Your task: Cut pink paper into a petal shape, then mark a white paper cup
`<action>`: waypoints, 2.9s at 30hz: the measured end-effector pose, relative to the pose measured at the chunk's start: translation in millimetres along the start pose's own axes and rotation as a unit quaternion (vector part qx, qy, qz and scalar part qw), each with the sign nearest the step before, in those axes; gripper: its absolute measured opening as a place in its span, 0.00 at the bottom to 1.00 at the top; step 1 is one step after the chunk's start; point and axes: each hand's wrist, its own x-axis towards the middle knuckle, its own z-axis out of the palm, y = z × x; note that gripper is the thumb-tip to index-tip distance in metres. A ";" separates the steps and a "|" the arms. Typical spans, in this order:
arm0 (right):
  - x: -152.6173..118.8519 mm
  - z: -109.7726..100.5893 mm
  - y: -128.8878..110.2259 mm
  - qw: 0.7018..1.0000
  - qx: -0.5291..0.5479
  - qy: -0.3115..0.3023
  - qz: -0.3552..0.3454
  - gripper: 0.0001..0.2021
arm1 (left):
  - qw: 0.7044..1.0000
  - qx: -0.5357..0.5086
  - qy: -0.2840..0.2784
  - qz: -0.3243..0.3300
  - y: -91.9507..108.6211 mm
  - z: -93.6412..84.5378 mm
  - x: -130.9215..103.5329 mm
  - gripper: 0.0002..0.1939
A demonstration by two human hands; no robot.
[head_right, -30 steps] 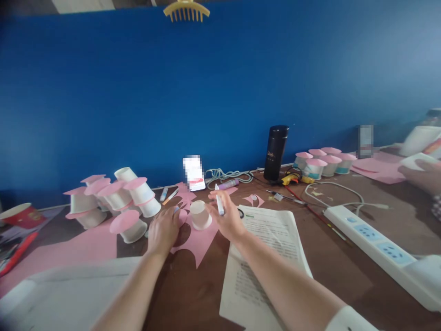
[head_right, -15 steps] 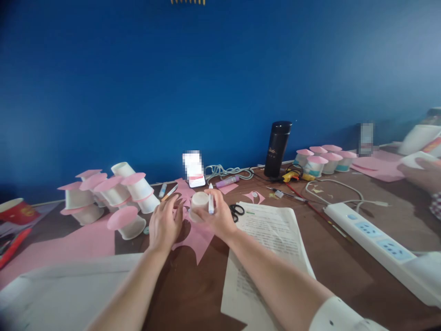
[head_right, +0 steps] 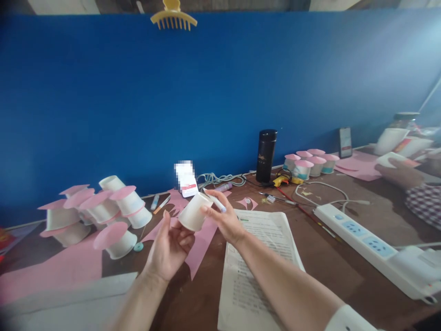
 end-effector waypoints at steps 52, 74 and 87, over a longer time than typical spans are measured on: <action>-20.1 6.0 29.2 0.781 -0.511 -0.046 -0.357 0.11 | 0.985 -0.165 0.020 0.048 -3.8 3.2 -2.7 0.16; -21.8 8.0 27.0 0.783 -0.496 -0.033 -0.374 0.11 | 0.986 -0.145 0.003 0.086 -20.8 5.3 -3.0 0.13; -18.9 7.4 26.2 0.757 -0.528 -0.013 -0.384 0.15 | 0.981 -0.183 0.048 0.050 -9.5 -3.1 5.6 0.03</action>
